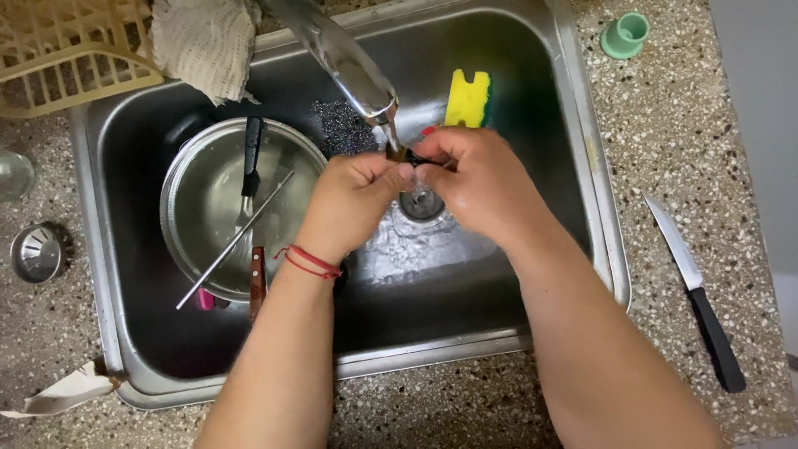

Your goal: Washing a paintbrush in a sink by scrubbing the bristles under water and drying it with a cloth.

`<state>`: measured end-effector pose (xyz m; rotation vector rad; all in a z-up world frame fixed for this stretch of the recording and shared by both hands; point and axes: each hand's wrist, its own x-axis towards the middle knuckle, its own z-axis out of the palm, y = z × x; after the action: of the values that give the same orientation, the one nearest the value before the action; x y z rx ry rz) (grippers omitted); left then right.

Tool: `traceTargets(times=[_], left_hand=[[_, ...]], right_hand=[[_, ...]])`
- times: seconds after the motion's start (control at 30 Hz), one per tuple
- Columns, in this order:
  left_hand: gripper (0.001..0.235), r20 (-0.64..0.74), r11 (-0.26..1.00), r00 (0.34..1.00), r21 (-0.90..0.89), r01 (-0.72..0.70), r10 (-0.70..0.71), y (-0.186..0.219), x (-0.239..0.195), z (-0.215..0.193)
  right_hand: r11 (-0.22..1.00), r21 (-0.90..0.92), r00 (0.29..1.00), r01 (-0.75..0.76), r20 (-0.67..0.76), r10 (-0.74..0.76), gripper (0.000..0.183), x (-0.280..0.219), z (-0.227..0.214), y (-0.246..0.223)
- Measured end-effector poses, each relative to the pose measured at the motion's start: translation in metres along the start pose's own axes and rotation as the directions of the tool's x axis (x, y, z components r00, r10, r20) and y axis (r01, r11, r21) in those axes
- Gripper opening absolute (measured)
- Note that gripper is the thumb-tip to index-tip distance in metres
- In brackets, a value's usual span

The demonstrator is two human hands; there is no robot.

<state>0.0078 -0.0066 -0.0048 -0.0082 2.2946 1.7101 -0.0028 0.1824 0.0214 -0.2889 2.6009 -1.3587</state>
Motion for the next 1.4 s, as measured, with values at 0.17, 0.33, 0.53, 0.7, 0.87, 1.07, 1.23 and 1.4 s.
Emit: traceTargets(times=[0.17, 0.33, 0.53, 0.7, 0.87, 1.07, 1.23, 1.4], left_hand=[[0.008, -0.086, 0.999, 0.996, 0.038, 0.019, -0.016, 0.011, 0.000, 0.000], [0.014, -0.167, 0.997, 0.985, -0.081, 0.021, -0.034, 0.010, 0.003, 0.002], [0.026, -0.366, 0.960, 0.930, -0.257, -0.115, 0.014, -0.009, 0.013, 0.000], [0.057, 0.027, 0.885, 1.000, -0.467, -0.001, 0.016, -0.004, 0.005, 0.015], [0.039, 0.058, 0.929, 0.998, -0.370, 0.002, 0.021, 0.029, -0.008, 0.011], [0.014, 0.100, 0.977, 0.994, -0.206, 0.061, -0.041, -0.016, 0.006, 0.010], [0.058, 0.209, 0.984, 0.962, 0.061, 0.169, -0.178, 0.019, -0.006, 0.011], [0.038, 0.074, 0.986, 0.987, -0.089, -0.138, 0.145, 0.009, -0.004, 0.026]], right_hand=[[1.000, 0.013, 1.000, -0.017, 0.025, 0.016, 0.015, 0.001, 0.002, -0.002], [0.998, 0.062, 1.000, -0.006, 0.018, 0.004, 0.012, 0.004, 0.001, 0.001], [0.985, 0.109, 0.990, -0.131, 0.070, 0.124, 0.014, 0.001, 0.002, -0.006], [0.919, 0.286, 0.959, -0.271, 0.164, 0.231, 0.024, 0.000, 0.001, -0.017], [0.922, 0.255, 0.951, -0.292, 0.177, 0.252, 0.026, 0.001, 0.003, -0.012], [0.911, 0.265, 0.942, -0.317, 0.195, 0.271, 0.026, 0.004, 0.008, -0.004], [0.850, 0.406, 0.941, -0.337, 0.175, 0.289, 0.026, 0.006, 0.005, -0.014], [0.833, 0.415, 0.930, -0.365, 0.195, 0.311, 0.025, 0.003, 0.004, -0.024]])
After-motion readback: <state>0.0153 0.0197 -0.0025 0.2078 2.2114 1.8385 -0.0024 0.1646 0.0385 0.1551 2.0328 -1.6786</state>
